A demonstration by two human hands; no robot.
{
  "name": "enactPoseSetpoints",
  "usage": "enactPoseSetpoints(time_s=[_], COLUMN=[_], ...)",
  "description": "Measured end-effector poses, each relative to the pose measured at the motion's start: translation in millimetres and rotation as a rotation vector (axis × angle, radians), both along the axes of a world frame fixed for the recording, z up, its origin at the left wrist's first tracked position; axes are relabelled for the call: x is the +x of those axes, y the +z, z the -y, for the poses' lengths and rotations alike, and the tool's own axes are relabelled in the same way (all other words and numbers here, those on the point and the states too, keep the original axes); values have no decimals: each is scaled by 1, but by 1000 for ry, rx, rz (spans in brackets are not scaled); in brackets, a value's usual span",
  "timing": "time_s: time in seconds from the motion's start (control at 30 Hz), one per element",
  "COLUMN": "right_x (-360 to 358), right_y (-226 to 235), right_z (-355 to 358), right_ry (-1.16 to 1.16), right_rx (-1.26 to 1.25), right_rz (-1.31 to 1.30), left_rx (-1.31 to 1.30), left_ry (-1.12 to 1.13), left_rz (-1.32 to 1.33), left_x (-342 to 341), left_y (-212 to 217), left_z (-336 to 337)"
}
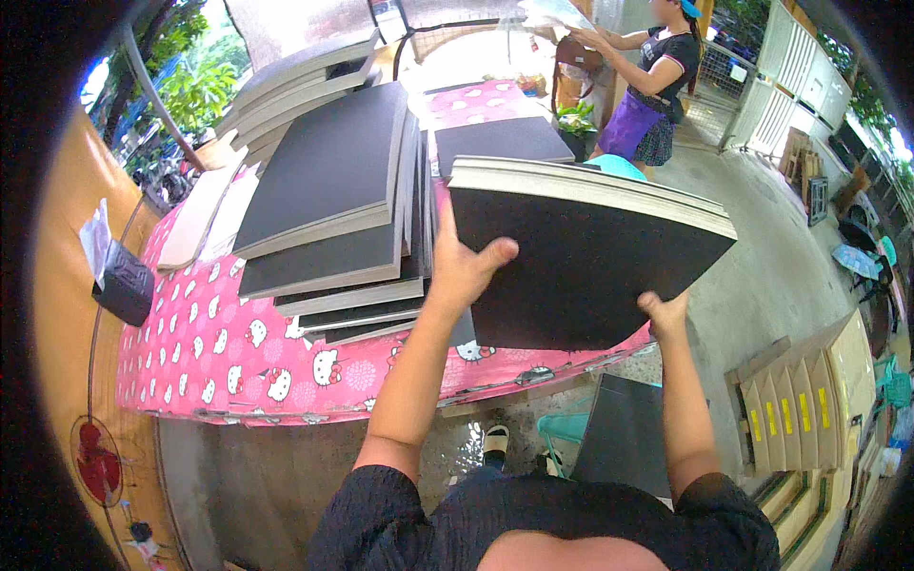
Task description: The person picks up stacks of black folders from a table, aligns them by hand, and carries them to a wooden pallet where they are stacked.
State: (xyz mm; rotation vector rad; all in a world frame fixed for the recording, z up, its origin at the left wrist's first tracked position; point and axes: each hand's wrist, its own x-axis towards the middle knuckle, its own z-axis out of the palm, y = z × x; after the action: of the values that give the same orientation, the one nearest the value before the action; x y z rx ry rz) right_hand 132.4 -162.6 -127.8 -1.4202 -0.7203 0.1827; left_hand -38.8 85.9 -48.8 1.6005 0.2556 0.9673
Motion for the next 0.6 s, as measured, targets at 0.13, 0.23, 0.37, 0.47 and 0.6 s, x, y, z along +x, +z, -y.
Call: enactPoseSetpoints(time_s=[0.13,0.23,0.37,0.47,0.6], right_x=[-12,-32,-44,-70,-111], right_y=[-91,-74,-27,58,162], right_z=[0,-14,-17,-49,-140], right_ry=[-138,-113,34,82,222], right_rx=[-20,-4,197,137,185], right_rz=[170,-118,-27,-25,263], left_rx=[55,-145,-157,-95,122], left_ry=[19,71,146,315,591], left_rz=[-159,-315,-58,-71,-242], left_x=[-8,-20,-67,-105,-153], left_y=[-120,-118,-49,24,126], left_z=[14,18,47,30,-48])
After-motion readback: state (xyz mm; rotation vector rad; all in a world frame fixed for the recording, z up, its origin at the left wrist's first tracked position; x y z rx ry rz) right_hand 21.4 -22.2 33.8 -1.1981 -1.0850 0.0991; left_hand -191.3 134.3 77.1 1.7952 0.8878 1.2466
